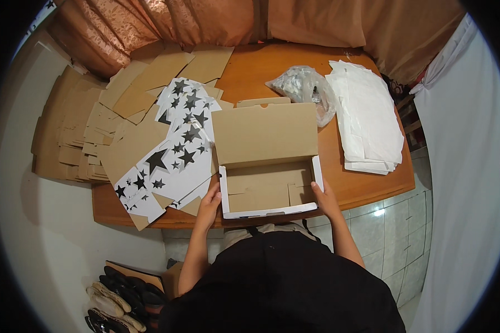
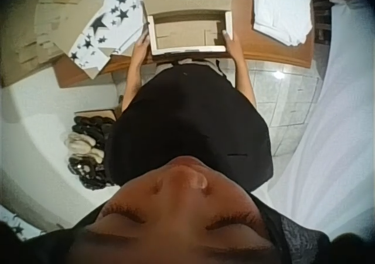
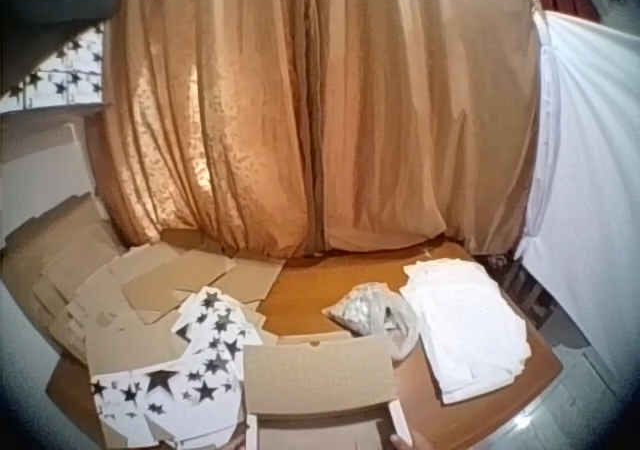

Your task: Assemble shoe boxes and stack them on a shelf.

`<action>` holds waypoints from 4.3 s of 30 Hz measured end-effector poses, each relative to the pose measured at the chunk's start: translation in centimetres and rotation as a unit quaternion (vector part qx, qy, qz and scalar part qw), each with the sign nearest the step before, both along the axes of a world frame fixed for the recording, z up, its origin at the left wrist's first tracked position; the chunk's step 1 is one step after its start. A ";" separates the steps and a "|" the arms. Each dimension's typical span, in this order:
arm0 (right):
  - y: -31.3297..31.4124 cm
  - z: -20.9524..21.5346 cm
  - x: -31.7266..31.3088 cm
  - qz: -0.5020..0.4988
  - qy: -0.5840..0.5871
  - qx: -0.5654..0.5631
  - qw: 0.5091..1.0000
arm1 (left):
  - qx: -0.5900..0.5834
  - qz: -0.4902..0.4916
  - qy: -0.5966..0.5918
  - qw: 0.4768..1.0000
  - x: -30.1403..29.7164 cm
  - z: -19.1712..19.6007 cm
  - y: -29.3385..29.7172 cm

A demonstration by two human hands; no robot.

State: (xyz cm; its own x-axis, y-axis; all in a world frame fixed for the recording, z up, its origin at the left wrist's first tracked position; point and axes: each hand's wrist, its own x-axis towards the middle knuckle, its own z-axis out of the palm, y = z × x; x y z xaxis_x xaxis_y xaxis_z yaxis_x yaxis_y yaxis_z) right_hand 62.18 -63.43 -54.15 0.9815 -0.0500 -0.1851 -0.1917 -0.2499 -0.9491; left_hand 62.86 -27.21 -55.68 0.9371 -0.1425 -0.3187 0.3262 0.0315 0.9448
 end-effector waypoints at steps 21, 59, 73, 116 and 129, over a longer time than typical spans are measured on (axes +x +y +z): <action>3.4 2.7 -0.1 -0.057 -0.323 -0.371 0.869 | 0.334 0.033 -0.376 0.864 2.9 3.0 -3.9; -19.8 -1.0 5.0 -0.166 -0.172 -0.461 0.855 | 0.348 0.083 -0.424 0.832 2.9 9.2 -26.9; -21.3 2.7 2.9 -0.147 -0.274 -0.389 0.867 | 0.301 -0.039 -0.434 0.849 3.0 9.7 -34.4; -0.7 11.8 4.2 0.128 -0.063 0.177 0.974 | 0.137 0.228 -0.332 0.905 9.6 22.0 -7.3; 0.2 4.8 3.1 -0.102 -0.190 -0.120 0.969 | 0.231 0.098 -0.318 0.914 15.5 10.7 -6.4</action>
